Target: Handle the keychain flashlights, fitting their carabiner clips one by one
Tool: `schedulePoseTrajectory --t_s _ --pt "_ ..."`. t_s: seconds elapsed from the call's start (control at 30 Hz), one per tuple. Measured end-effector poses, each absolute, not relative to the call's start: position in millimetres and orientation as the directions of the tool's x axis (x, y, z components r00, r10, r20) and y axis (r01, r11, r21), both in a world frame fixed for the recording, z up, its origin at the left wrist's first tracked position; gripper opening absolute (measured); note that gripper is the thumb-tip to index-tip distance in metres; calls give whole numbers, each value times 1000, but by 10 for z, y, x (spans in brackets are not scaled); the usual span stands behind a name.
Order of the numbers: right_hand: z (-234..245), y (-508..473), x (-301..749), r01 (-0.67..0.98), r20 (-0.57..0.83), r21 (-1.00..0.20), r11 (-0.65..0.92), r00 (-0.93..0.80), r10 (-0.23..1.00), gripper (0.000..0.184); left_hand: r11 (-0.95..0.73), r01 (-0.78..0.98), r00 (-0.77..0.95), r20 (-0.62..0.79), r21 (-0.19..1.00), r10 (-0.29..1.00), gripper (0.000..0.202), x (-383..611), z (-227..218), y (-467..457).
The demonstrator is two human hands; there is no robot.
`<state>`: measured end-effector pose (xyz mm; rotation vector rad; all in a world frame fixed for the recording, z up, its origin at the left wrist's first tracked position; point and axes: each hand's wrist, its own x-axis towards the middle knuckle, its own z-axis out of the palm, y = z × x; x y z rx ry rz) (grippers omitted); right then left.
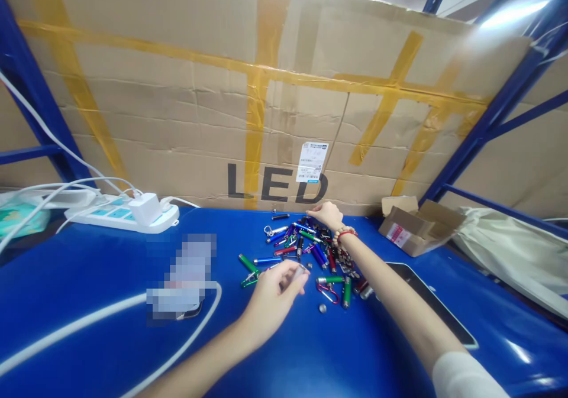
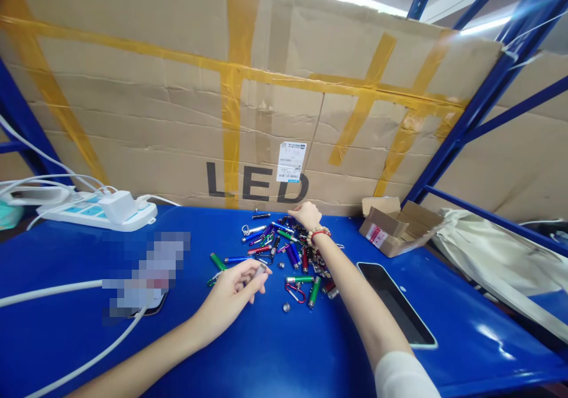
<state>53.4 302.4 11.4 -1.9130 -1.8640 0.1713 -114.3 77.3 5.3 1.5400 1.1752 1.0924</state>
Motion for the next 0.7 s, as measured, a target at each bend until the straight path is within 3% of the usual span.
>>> schedulePoseTrajectory --t_s 0.33,0.43,0.6,0.67,0.7 --pt "156 2946 400 929 174 -367 42 24 985 28 -114 178 176 83 977 981 26 -1138 41 777" --pt "323 2826 438 916 84 -369 157 -135 987 32 -105 166 178 75 981 981 26 -1134 32 774" --pt "600 2622 565 844 -277 -399 358 -483 831 29 -98 140 195 70 985 978 29 -1096 22 756" --pt "639 2606 529 818 -279 -385 428 -545 790 26 -103 138 208 72 985 976 32 -1082 16 747" --pt "635 2617 476 812 -218 -361 459 -552 805 25 -104 140 215 73 985 974 33 -1078 15 743"
